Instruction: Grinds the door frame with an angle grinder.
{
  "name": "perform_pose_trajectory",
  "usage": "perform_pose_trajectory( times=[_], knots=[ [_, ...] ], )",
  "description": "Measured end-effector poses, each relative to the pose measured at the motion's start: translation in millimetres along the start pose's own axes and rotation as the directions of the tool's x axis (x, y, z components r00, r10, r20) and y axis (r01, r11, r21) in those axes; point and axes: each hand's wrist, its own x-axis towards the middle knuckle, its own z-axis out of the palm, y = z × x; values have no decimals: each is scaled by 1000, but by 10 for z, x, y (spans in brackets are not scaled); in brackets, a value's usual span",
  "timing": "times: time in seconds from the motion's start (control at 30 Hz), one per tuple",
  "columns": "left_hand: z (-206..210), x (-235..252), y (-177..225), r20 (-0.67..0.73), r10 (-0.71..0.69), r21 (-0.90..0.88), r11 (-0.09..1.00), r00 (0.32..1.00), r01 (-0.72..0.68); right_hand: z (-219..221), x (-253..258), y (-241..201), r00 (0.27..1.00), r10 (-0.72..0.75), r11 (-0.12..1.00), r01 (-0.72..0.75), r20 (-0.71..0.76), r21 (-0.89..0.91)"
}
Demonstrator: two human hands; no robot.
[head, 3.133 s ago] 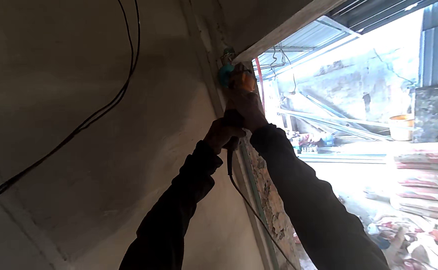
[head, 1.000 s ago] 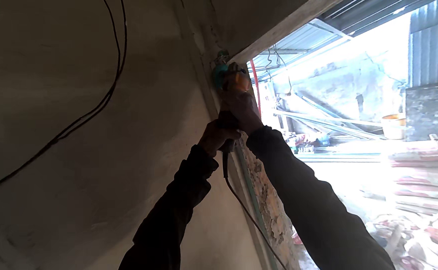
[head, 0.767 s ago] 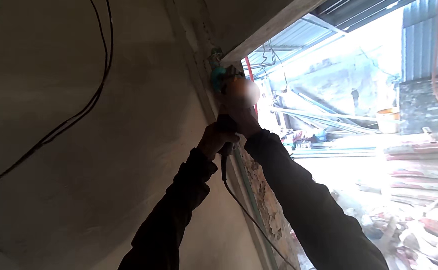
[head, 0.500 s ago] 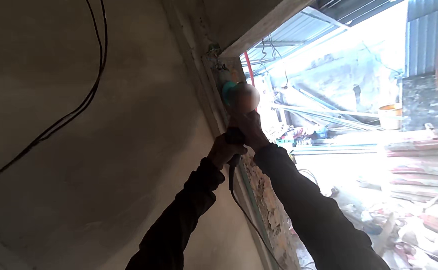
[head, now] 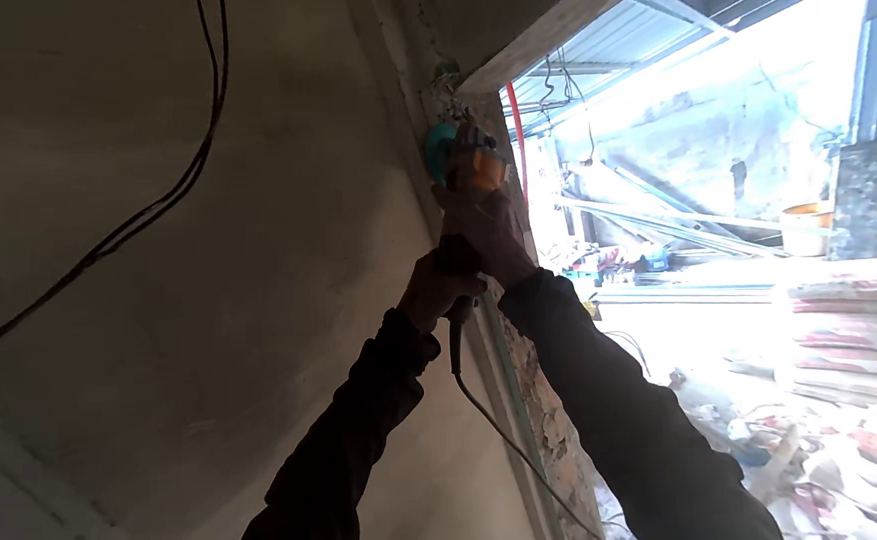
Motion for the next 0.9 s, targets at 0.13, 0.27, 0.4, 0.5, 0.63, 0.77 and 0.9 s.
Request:
perform_pose_trajectory(
  times=[0.13,0.27,0.4,0.5,0.63,0.77,0.9],
  knots=[
    [85,-63,-338,54,-41,13,999,998,40,-139,-288,310,999,41,999,-41,-2,36],
    [189,-240,-571,102,-81,23,997,991,79,-322,-773,602,990,140,990,-139,29,-25],
    [172,-393,-728,127,-99,14,995,987,98,-232,-804,766,991,119,993,-119,-55,15],
    [111,-426,-698,130,-121,50,992,984,115,-190,-856,737,983,164,986,-165,-84,-4],
    [11,-342,-483,109,-120,62,992,987,114,-191,-923,603,983,185,983,-185,-4,3],
    [-94,-203,-377,96,-69,53,997,993,64,-6,-495,383,991,117,984,-108,-59,144],
    [25,-290,-500,116,-95,24,995,989,93,-103,-565,510,981,186,981,-183,-54,67]
  ],
)
